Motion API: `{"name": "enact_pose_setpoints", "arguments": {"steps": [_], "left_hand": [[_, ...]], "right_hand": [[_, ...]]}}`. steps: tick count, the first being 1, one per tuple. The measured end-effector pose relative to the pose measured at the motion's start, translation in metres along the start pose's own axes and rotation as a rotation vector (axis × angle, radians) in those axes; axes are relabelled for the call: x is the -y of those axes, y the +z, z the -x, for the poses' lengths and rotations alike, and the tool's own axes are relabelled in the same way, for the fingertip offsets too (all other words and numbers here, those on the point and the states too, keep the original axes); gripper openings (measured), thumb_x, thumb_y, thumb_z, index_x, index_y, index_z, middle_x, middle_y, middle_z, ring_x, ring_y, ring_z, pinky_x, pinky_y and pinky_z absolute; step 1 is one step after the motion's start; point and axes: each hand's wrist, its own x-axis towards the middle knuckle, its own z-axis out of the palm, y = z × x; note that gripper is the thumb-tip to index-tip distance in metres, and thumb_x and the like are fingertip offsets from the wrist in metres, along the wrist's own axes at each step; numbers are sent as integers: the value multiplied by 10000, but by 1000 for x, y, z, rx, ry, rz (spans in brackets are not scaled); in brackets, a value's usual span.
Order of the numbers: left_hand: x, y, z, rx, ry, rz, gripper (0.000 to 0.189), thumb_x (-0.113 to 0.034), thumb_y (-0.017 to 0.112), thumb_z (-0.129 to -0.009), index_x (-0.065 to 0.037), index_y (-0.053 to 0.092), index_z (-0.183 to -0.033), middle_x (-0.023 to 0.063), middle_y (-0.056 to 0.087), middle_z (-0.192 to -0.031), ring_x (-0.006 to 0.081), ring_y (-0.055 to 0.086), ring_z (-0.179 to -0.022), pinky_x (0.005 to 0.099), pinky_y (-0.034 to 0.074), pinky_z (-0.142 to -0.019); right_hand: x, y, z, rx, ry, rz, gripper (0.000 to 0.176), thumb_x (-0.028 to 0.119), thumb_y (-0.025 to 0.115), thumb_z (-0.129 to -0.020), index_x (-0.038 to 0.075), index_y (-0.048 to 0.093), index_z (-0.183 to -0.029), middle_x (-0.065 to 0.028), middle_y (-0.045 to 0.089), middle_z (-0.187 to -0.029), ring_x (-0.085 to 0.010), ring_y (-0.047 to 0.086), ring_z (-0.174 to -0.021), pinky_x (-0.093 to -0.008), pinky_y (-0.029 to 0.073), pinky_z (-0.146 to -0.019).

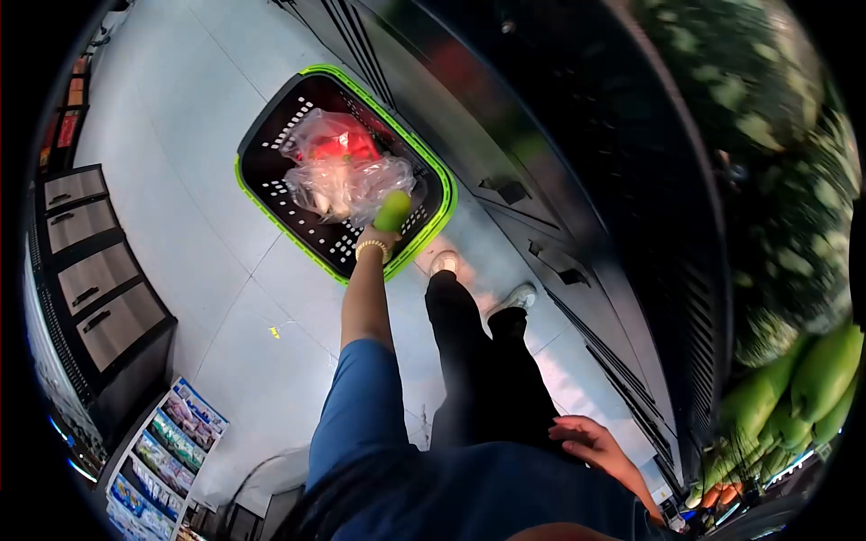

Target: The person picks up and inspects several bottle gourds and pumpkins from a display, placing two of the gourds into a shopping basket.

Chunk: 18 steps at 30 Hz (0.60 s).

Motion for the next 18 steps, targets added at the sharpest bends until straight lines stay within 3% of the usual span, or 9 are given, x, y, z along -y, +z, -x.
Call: {"name": "enact_pose_setpoints", "arguments": {"steps": [3, 4, 7, 8, 9, 12, 14, 17, 18], "left_hand": [[-5, 12, -22, -117, 81, -79, 632, -334, 788, -606, -37, 615, -1136, 185, 630, -1116, 297, 604, -1046, 365, 475, -886], [-11, 8, -26, 42, 57, -136, 640, -353, 762, -626, -41, 598, -1160, 185, 611, -1156, 310, 591, -1060, 365, 470, -888], [23, 54, -102, 18, 110, -220, 632, -430, 677, -706, -67, 567, -1213, 191, 571, -1221, 312, 544, -1126, 367, 419, -949], [31, 61, -107, -35, 202, -80, 664, -501, 608, -757, -74, 528, -1259, 196, 548, -1251, 323, 503, -1176, 368, 384, -986], [30, 67, -113, -139, 367, -78, 571, -401, 626, -759, -55, 556, -1208, 167, 568, -1232, 302, 532, -1147, 364, 433, -949], [30, 61, -98, -184, 397, -21, 627, -491, 567, -796, -62, 528, -1251, 181, 550, -1251, 324, 505, -1172, 370, 411, -955], [37, 58, -92, -145, 170, 7, 779, -632, 597, -729, -64, 526, -1257, 209, 573, -1199, 340, 546, -1124, 390, 447, -912], [50, 50, -57, -104, 32, -65, 308, -179, 641, -784, -26, 640, -1052, 214, 623, -1091, 348, 608, -1015, 395, 495, -837], [56, 48, -47, -106, 53, -88, 300, -216, 595, -800, 9, 663, -986, 230, 640, -1020, 349, 616, -987, 389, 493, -829]], "right_hand": [[-26, -6, -27, -51, 77, 49, 427, -12, 554, -888, 49, 460, -1299, -97, 568, -1192, -169, 532, -1112, -281, 431, -942], [-32, -8, -32, -75, 111, 64, 425, -10, 556, -888, 51, 462, -1298, -97, 569, -1191, -169, 534, -1110, -282, 431, -946], [-45, -14, -44, -128, 188, 7, 419, 10, 565, -891, 57, 467, -1296, -94, 575, -1184, -167, 539, -1102, -282, 433, -947], [-48, -14, -47, -151, 203, 27, 412, 11, 563, -893, 59, 472, -1292, -94, 579, -1178, -166, 540, -1099, -282, 433, -947], [-49, -15, -50, -173, 214, 51, 406, 12, 561, -894, 61, 476, -1289, -93, 583, -1172, -165, 542, -1096, -282, 434, -948], [-57, -22, -49, -202, 213, 83, 385, 29, 562, -898, 59, 491, -1275, -92, 594, -1152, -165, 547, -1087, -281, 436, -942], [-57, -23, -51, -209, 168, 95, 352, 68, 574, -901, 48, 514, -1247, -85, 608, -1121, -166, 561, -1065, -275, 446, -917], [-53, -26, -41, -169, 122, 213, 355, -24, 526, -898, 45, 504, -1246, -91, 586, -1122, -165, 543, -1084, -284, 433, -936], [-46, -24, -40, -163, 133, 168, 349, 25, 555, -898, 38, 501, -1243, -91, 590, -1100, -157, 539, -1080, -278, 430, -927]]}}
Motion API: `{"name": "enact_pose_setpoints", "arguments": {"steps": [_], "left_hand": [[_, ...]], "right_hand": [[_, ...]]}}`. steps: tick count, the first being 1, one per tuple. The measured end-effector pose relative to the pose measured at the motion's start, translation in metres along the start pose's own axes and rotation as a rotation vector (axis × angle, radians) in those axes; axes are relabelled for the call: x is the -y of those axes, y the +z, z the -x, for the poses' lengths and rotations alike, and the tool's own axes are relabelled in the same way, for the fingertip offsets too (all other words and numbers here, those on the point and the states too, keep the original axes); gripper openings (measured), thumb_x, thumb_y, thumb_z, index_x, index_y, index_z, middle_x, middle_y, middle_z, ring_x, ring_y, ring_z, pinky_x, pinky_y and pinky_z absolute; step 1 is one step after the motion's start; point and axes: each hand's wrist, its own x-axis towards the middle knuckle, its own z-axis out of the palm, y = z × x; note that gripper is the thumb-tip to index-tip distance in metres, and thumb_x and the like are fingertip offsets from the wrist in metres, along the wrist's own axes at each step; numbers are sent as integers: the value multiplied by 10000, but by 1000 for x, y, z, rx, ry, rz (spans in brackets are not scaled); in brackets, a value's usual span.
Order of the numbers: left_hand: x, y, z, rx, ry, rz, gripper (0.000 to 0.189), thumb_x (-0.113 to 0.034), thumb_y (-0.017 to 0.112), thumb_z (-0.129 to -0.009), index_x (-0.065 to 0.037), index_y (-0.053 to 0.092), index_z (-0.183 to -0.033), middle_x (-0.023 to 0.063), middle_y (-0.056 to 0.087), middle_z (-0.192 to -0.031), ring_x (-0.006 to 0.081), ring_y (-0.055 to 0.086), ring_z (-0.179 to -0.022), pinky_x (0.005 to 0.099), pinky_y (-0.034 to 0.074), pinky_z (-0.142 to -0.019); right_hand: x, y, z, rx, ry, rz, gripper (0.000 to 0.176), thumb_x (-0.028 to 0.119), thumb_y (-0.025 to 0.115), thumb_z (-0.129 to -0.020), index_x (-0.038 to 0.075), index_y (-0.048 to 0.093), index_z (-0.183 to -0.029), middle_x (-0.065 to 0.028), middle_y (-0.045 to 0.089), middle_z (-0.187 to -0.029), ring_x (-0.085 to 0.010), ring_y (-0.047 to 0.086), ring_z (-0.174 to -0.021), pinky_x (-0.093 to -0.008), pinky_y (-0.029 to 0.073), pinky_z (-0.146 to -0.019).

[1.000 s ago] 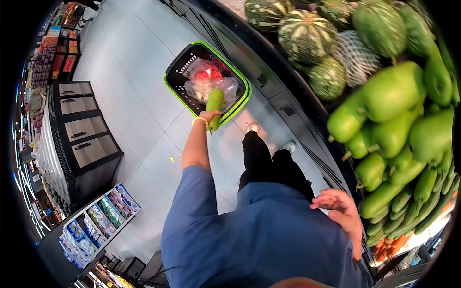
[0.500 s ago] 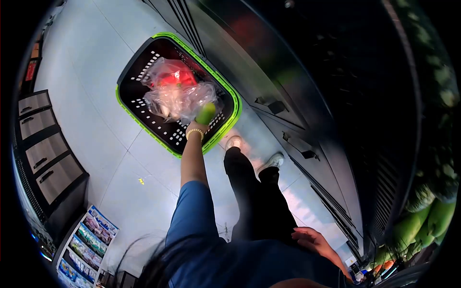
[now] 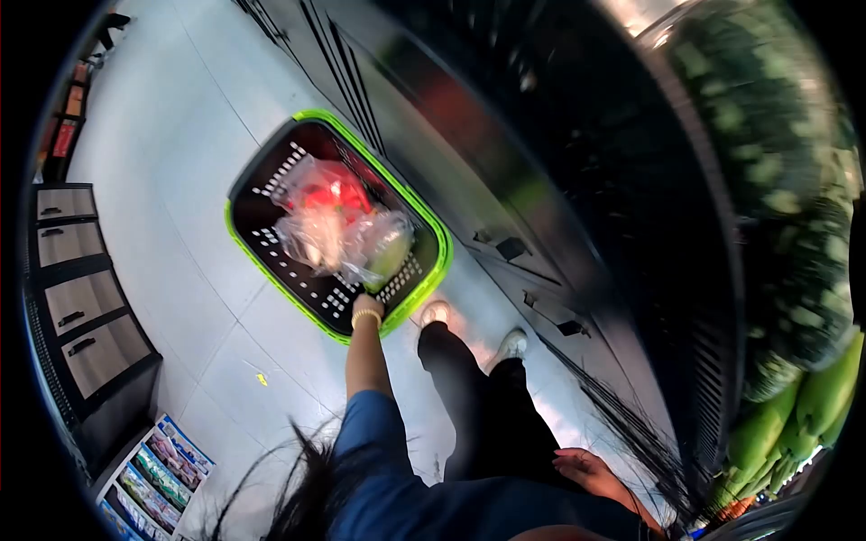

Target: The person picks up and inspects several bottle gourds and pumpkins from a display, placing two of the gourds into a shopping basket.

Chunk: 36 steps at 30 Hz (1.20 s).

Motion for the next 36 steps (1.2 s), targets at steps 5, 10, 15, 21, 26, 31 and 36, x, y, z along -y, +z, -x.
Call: {"name": "enact_pose_setpoints", "arguments": {"steps": [5, 10, 15, 21, 26, 31, 36], "left_hand": [[6, -23, 85, -193, 267, 141, 277, -306, 614, -789, -39, 692, -788, 202, 659, -814, 367, 645, -808, 438, 519, -746], [-16, -64, 219, 31, 653, 356, 286, -267, 467, -913, -21, 613, -920, 179, 640, -707, 294, 661, -663, 456, 533, -591], [-75, -96, 395, 1178, 193, 1154, 433, -298, 408, -957, -82, 341, -1326, 146, 524, -1242, 302, 548, -1104, 448, 458, -930], [-153, -261, 571, 1124, 708, 1307, 730, -628, 216, -918, -64, 376, -1353, 136, 427, -1371, 279, 401, -1262, 433, 291, -1064], [-129, -227, 531, -775, 1939, 75, 762, -482, 531, -825, -29, 310, -1396, 207, 317, -1430, 381, 262, -1337, 538, 118, -1098], [-128, -249, 475, -107, 1537, -896, 705, -253, 688, -713, -49, 423, -1334, 215, 327, -1412, 364, 317, -1308, 469, 325, -1013], [-163, -296, 518, 302, 839, -368, 250, -88, 621, -837, 8, 622, -1067, 89, 670, -773, 140, 609, -534, 279, 483, -488]], "right_hand": [[12, 3, 24, -54, -155, 8, 375, 64, 623, -866, -1, 496, -1213, -69, 595, -985, -128, 574, -941, -244, 464, -834], [67, 30, 72, -134, -415, 412, 340, 64, 621, -856, -6, 510, -1169, -65, 557, -902, -122, 572, -846, -256, 488, -723], [135, 75, 88, -259, -1240, 634, 434, 294, 582, -858, 113, 509, -1247, -175, 501, -1270, -372, 500, -1129, -441, 405, -963], [181, 94, 91, -374, -1372, 581, 591, 380, 418, -929, 121, 264, -1438, -117, 252, -1493, -310, 178, -1396, -474, 143, -1118], [190, 98, 142, 740, -713, -698, 746, 621, 199, -932, 83, 243, -1446, -82, 326, -1453, -180, 317, -1329, -344, 277, -1065], [148, 15, 230, 1252, -1117, -464, 678, 521, 315, -959, 26, 276, -1421, -180, 461, -1346, -283, 528, -1163, -376, 396, -986], [35, -68, 288, 52, -1495, -321, 442, 204, 535, -923, 37, 451, -1323, -154, 597, -1172, -213, 643, -928, -313, 499, -821]]}}
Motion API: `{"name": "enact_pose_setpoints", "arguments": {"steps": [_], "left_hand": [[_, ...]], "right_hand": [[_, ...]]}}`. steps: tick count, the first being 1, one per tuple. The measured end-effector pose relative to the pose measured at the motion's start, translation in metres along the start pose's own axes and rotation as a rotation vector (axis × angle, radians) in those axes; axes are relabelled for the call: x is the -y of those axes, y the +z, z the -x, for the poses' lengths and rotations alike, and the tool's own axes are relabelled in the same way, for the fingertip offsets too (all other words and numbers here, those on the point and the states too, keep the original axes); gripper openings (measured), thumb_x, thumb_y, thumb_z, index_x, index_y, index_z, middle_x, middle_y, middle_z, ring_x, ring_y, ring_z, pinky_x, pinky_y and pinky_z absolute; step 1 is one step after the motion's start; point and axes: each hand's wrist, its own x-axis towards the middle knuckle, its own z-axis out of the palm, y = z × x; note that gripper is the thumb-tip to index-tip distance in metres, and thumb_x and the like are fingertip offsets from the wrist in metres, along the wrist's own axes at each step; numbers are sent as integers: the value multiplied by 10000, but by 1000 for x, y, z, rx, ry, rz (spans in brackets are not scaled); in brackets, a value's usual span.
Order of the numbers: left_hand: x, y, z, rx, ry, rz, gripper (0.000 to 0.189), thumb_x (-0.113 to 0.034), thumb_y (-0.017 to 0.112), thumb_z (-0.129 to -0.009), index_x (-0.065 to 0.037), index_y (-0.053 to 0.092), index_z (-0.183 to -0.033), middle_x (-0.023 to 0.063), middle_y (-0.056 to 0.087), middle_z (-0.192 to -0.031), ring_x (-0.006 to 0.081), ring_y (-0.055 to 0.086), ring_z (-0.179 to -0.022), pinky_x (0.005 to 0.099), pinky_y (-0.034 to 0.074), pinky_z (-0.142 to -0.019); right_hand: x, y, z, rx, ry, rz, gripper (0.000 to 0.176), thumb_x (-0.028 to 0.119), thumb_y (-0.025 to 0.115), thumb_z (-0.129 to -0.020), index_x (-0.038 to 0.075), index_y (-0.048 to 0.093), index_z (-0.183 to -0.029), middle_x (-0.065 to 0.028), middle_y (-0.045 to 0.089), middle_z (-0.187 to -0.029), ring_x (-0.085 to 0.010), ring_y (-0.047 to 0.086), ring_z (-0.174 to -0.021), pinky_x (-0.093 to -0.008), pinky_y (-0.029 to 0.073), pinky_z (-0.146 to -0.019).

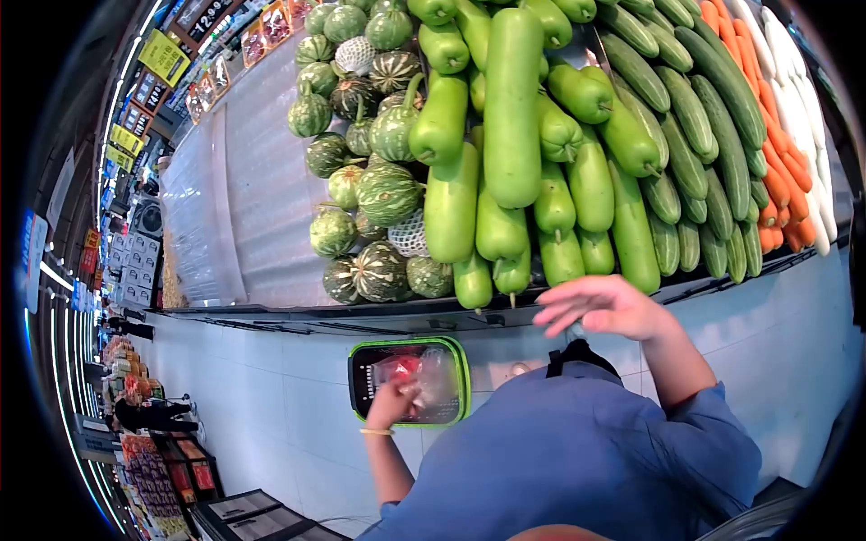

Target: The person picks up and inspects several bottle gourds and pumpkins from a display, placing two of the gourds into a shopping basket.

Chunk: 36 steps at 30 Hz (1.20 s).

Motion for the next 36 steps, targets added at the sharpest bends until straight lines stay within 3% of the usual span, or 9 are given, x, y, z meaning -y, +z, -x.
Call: {"name": "enact_pose_setpoints", "arguments": {"steps": [2, 3, 7, 11, 13, 16, 20, 24, 36], "left_hand": [[-68, -9, 2, -83, 347, 593, 519, -3, 616, -830, -18, 425, -1313, 61, 646, -739, 83, 511, -435, 197, 402, -412], [-101, -16, 6, -145, 459, 566, 656, -24, 659, -797, -49, 339, -1369, 91, 654, -911, 115, 591, -629, 236, 485, -539], [-248, -6, -9, -904, 999, -426, 624, -111, 725, -733, -73, 472, -1302, 167, 535, -1247, 300, 466, -1176, 469, 318, -1033], [-333, 22, -36, -1299, 1240, -795, 574, -275, 670, -788, -56, 495, -1289, 190, 449, -1357, 330, 364, -1310, 539, 145, -1096], [-356, 21, -48, -1424, 1087, -889, 585, -304, 648, -806, -50, 478, -1304, 191, 439, -1364, 328, 364, -1308, 562, 141, -1087], [-349, 3, -59, -1267, 833, -505, 503, -260, 660, -810, -72, 521, -1256, 188, 457, -1337, 341, 475, -1199, 532, 265, -1046], [-324, -14, -68, -1327, 1024, -397, 240, -112, 709, -771, -35, 641, -988, 144, 572, -1194, 280, 567, -1066, 391, 462, -885], [-316, -23, -79, -1241, 1154, -360, 183, -53, 712, -756, -47, 657, -930, 79, 679, -811, 236, 658, -777, 396, 463, -888], [-325, -37, -83, -1232, 1216, -235, 136, -59, 680, -790, -26, 591, -693, 77, 627, -703, 197, 597, -639, 310, 500, -734]], "right_hand": [[15, -17, 36, -414, 54, 270, 396, 101, 561, -897, 30, 485, -1279, -133, 620, -1097, -155, 646, -805, -257, 509, -734], [22, -26, 49, -584, 80, 392, 372, 68, 562, -889, 23, 500, -1253, -118, 629, -1055, -126, 640, -741, -229, 508, -685], [22, -74, 75, -904, -101, 473, 313, 10, 539, -875, 13, 523, -1188, -69, 627, -963, -112, 614, -753, -197, 470, -631], [29, -112, 57, -979, -515, 899, 243, -36, 617, -764, -5, 603, -1005, -151, 608, -1020, -247, 587, -964, -338, 469, -840], [38, -122, 50, -867, -594, 945, 246, -33, 626, -747, -4, 602, -990, -157, 607, -1022, -279, 585, -958, -349, 463, -852], [44, -129, 49, -726, -630, 883, 224, -26, 625, -740, -14, 609, -963, -162, 617, -983, -287, 595, -931, -351, 474, -826], [40, -140, 58, -642, -603, 751, 184, -42, 589, -749, -24, 611, -931, -159, 625, -942, -276, 601, -888, -344, 479, -790], [35, -147, 63, -660, -524, 675, 144, -36, 573, -772, -30, 609, -911, -143, 628, -912, -255, 596, -866, -331, 472, -785], [35, -143, 59, -587, -462, 755, 113, -13, 544, -813, -28, 605, -907, -141, 615, -898, -223, 585, -844, -313, 469, -782]]}}
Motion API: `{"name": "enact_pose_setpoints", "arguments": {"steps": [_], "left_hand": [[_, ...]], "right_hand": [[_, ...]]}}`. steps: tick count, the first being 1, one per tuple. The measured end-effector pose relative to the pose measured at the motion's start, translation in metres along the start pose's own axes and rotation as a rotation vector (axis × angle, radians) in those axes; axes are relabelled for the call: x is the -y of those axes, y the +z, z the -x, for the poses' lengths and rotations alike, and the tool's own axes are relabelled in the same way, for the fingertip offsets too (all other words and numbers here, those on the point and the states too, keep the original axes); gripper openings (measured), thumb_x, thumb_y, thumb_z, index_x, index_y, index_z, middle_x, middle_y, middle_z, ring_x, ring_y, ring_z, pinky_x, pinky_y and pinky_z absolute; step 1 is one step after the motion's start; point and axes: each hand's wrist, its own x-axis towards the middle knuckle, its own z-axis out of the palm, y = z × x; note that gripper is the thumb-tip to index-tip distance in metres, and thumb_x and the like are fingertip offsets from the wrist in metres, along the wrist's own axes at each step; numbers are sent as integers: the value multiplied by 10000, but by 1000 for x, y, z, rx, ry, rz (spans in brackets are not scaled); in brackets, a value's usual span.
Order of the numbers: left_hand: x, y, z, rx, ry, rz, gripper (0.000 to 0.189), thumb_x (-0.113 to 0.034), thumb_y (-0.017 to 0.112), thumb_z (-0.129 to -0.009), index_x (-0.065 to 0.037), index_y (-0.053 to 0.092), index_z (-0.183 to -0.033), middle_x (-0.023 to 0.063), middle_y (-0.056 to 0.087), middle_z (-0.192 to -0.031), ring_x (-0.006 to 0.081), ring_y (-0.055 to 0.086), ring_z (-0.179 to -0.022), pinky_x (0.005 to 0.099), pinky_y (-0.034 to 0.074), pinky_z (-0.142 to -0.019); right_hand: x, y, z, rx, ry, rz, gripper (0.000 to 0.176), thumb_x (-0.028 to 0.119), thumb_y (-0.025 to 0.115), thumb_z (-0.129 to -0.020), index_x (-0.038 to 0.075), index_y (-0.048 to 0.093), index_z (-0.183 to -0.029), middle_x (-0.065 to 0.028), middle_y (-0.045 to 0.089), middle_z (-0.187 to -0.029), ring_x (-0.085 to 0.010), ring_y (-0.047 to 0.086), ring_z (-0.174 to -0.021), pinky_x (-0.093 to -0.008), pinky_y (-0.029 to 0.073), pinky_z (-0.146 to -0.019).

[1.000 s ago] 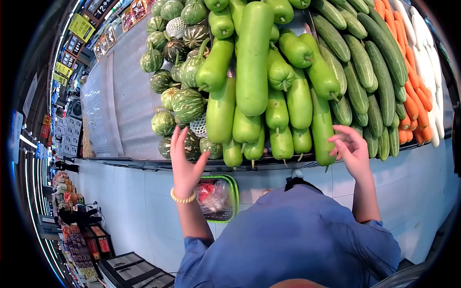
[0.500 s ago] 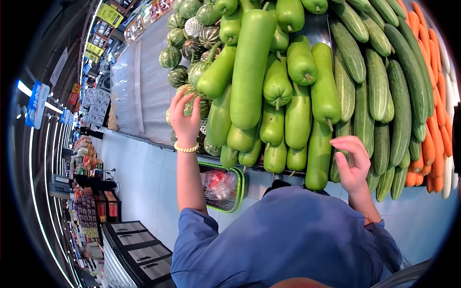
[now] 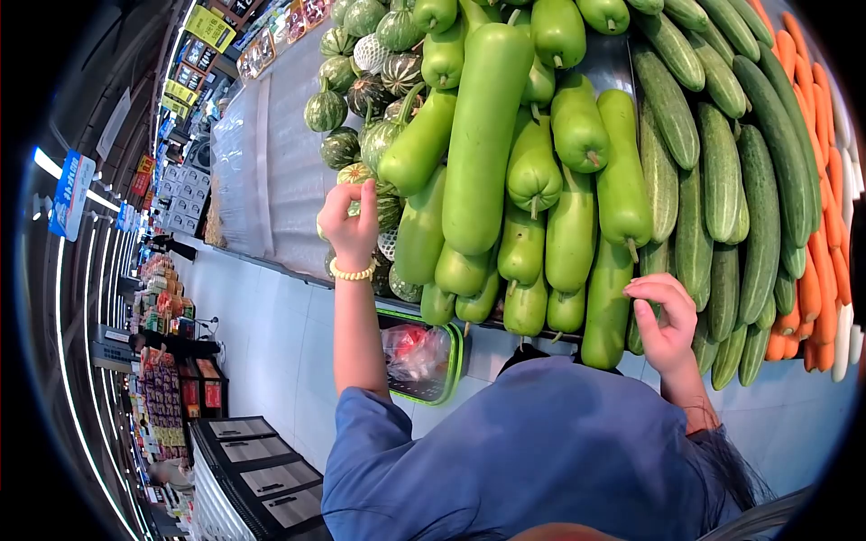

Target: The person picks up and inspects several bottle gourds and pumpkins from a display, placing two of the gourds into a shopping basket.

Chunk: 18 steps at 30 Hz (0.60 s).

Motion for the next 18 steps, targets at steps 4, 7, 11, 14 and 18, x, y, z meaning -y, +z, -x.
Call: {"name": "enact_pose_setpoints", "arguments": {"steps": [4, 7, 11, 14, 18], "left_hand": [[-27, 10, -34, 141, -134, 161, 157, -81, 672, -808, 9, 584, -901, 96, 647, -786, 172, 628, -738, 290, 502, -730], [-60, 46, -40, 287, -293, 671, 544, -129, 686, -806, 30, 419, -1252, 202, 586, -1118, 244, 587, -1026, 320, 469, -867], [-84, 83, -31, 468, -248, 382, 829, -255, 726, -762, 43, 253, -1374, 276, 389, -1338, 336, 419, -1244, 373, 380, -1000], [-93, 77, -34, 515, -444, 404, 868, -281, 763, -704, 14, 296, -1374, 230, 507, -1261, 289, 523, -1158, 366, 423, -957], [-86, 78, -34, 536, -556, 533, 812, -238, 779, -686, 2, 372, -1346, 175, 586, -1183, 241, 591, -1062, 347, 464, -905]], "right_hand": [[5, 12, -3, -11, -34, 50, 144, -37, 572, -783, -24, 614, -920, -135, 623, -872, -229, 602, -797, -309, 482, -735], [4, 30, -2, -41, 8, 34, 194, -43, 587, -774, -22, 609, -965, -131, 630, -867, -234, 616, -785, -310, 491, -724], [13, 53, -3, -68, 42, 27, 260, -41, 586, -778, -19, 587, -1038, -125, 638, -881, -233, 628, -802, -312, 495, -741], [16, 62, -4, -55, 32, 23, 260, -36, 581, -783, -16, 589, -1042, -126, 643, -883, -232, 631, -802, -314, 495, -743], [23, 75, -9, 49, 91, 68, 167, -23, 592, -785, -5, 633, -946, -128, 642, -853, -251, 624, -783, -316, 492, -710]]}}
